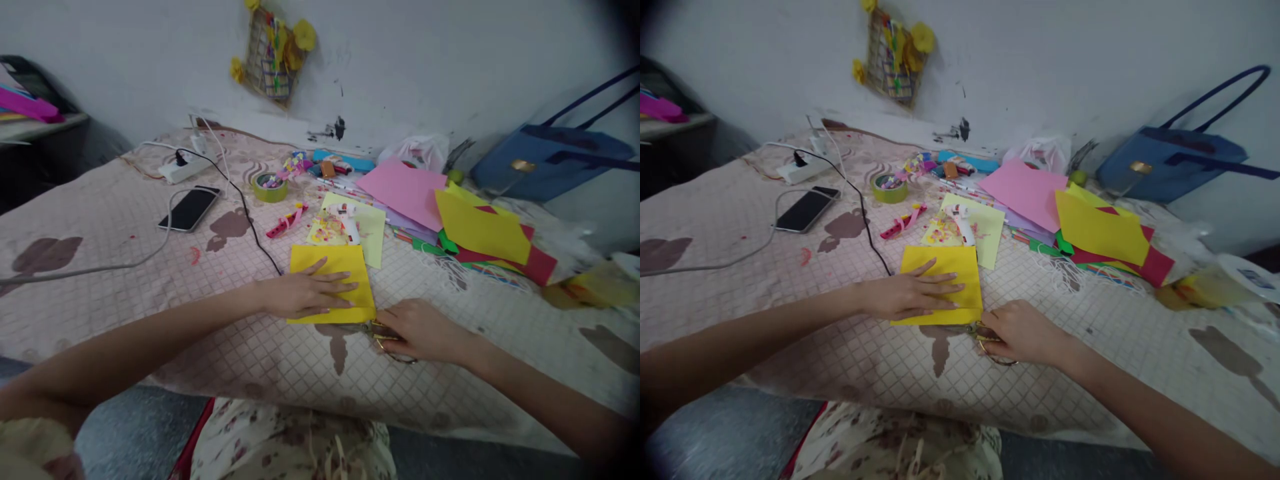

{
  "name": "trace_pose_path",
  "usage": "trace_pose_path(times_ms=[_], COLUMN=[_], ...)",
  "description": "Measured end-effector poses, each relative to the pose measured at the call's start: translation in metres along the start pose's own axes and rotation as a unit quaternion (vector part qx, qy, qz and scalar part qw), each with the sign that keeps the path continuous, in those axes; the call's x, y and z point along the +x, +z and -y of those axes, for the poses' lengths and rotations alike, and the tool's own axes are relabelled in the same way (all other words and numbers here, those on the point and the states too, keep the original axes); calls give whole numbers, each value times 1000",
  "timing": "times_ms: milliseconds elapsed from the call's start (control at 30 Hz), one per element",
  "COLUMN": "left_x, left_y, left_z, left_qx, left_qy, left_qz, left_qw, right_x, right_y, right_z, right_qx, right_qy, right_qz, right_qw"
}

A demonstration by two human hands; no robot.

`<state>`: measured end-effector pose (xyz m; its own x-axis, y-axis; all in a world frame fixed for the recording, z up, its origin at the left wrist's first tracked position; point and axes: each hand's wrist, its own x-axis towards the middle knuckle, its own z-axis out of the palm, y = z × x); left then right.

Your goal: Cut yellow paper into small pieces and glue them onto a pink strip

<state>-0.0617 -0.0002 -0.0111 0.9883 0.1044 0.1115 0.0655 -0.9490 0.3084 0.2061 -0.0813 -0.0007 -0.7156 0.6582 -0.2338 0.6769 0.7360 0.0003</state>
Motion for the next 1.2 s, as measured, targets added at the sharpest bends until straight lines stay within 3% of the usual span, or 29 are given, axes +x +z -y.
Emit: trace_pose_path(times_ms=[267, 667, 967, 1200], left_x=[-13, -14, -13, -14], left_y=[9, 9, 8, 10], left_z=[2, 1, 0, 2], left_qx=[11, -8, -7, 5], left_qy=[-11, -21, -29, -14], left_qz=[42, 27, 39, 31], left_qw=[999, 999, 999, 999], right_x=[2, 0, 7, 7], right_y=[-1, 9, -1, 9], right_z=[1, -4, 3, -2], right_qx=[-3, 2, 12, 6], right_qy=[-2, -18, -11, -19], right_qz=[3, -22, -13, -19], right_qw=[1000, 1000, 1000, 1000])
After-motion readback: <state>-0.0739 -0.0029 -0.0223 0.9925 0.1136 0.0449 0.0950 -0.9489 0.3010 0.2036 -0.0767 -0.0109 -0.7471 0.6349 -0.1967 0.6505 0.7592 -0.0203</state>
